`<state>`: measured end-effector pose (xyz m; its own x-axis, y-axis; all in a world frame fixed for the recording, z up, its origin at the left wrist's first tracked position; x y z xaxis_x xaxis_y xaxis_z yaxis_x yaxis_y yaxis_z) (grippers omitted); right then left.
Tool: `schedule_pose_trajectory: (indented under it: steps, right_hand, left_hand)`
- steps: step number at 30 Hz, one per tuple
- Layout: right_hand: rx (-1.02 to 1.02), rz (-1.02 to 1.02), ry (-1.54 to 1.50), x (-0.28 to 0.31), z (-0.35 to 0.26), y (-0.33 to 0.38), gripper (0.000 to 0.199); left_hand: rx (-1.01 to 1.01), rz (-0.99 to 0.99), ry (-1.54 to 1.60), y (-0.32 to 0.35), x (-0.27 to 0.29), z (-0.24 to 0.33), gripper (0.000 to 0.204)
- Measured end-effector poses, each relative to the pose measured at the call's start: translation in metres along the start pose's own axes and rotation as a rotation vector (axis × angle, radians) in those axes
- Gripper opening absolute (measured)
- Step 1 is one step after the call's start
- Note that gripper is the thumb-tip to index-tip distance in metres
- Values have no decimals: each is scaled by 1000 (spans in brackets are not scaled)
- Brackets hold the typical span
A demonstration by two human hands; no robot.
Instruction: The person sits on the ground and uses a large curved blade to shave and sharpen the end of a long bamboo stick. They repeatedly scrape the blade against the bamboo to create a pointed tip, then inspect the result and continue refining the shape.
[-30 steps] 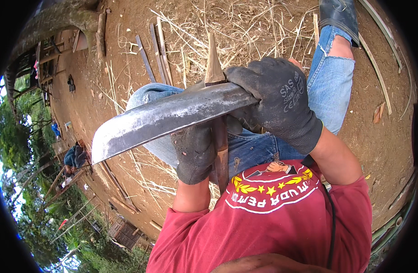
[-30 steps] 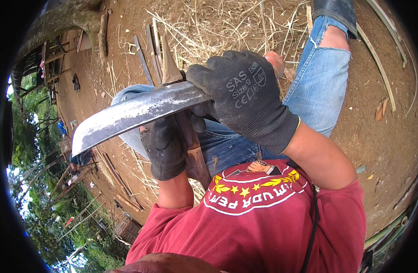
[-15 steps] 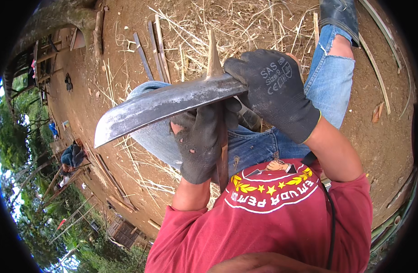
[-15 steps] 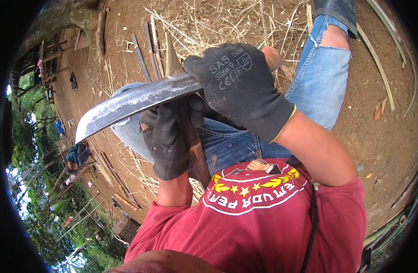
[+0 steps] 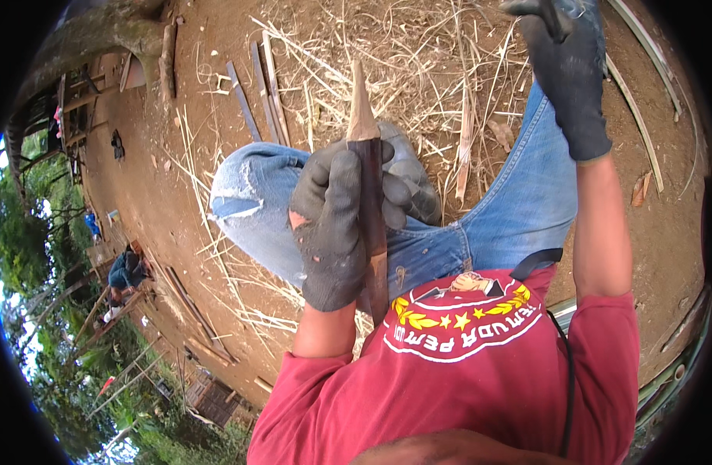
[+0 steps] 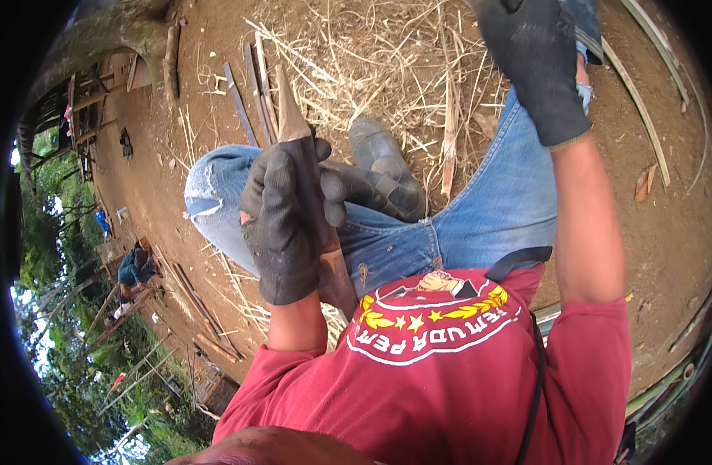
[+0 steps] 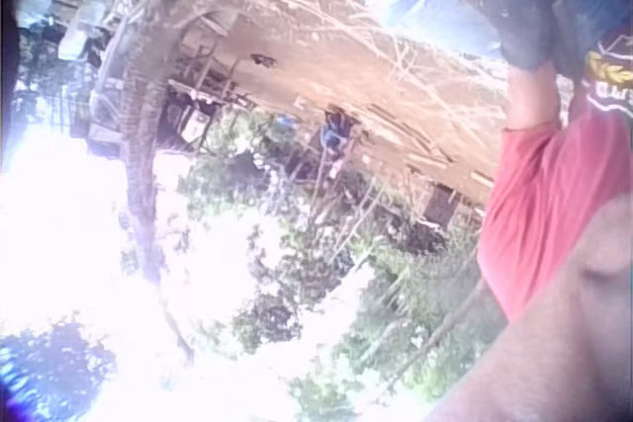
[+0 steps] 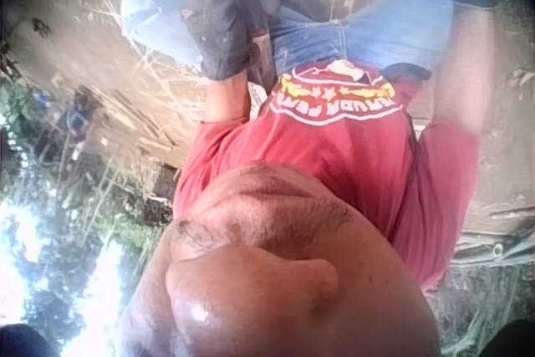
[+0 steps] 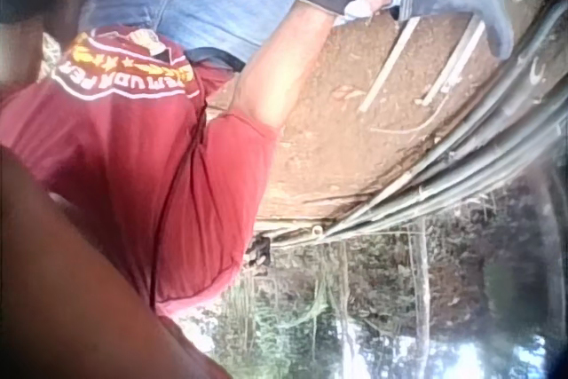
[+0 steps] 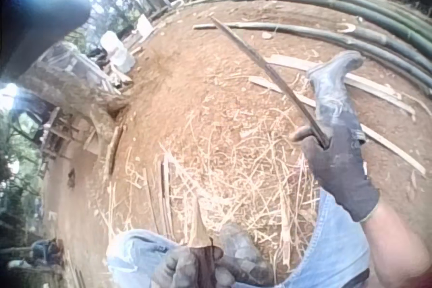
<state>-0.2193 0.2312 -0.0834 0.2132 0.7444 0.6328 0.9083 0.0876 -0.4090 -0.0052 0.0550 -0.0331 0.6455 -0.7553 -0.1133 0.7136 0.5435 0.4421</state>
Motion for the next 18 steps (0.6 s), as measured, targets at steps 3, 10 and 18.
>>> schedule_pose_trajectory:
  steps: [3, 10, 18]
  right_hand:
    - [-13, -248, -429, -7, -25, 31, 14]
    - [384, -519, -262, -11, -90, 81, 47]
    - [419, -443, -124, -17, -97, 82, 47]
  left_hand:
    - [-17, -17, 31, -3, -2, -1, 40]
    - [-154, -87, 119, -4, 4, -14, 49]
    - [-211, -86, 175, -6, 3, -17, 42]
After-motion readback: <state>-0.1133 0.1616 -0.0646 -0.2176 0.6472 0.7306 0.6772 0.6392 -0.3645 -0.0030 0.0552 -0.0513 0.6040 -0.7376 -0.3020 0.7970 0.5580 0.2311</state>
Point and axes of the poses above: each hand's wrist, its own y-axis away from the middle knuckle, its own x-axis out of the back of the hand, z = x × y, the point moved 2 cm from there along -y, towards the middle knuckle, and after that the axes turned 8 degrees about z, right-handed, at the moved point
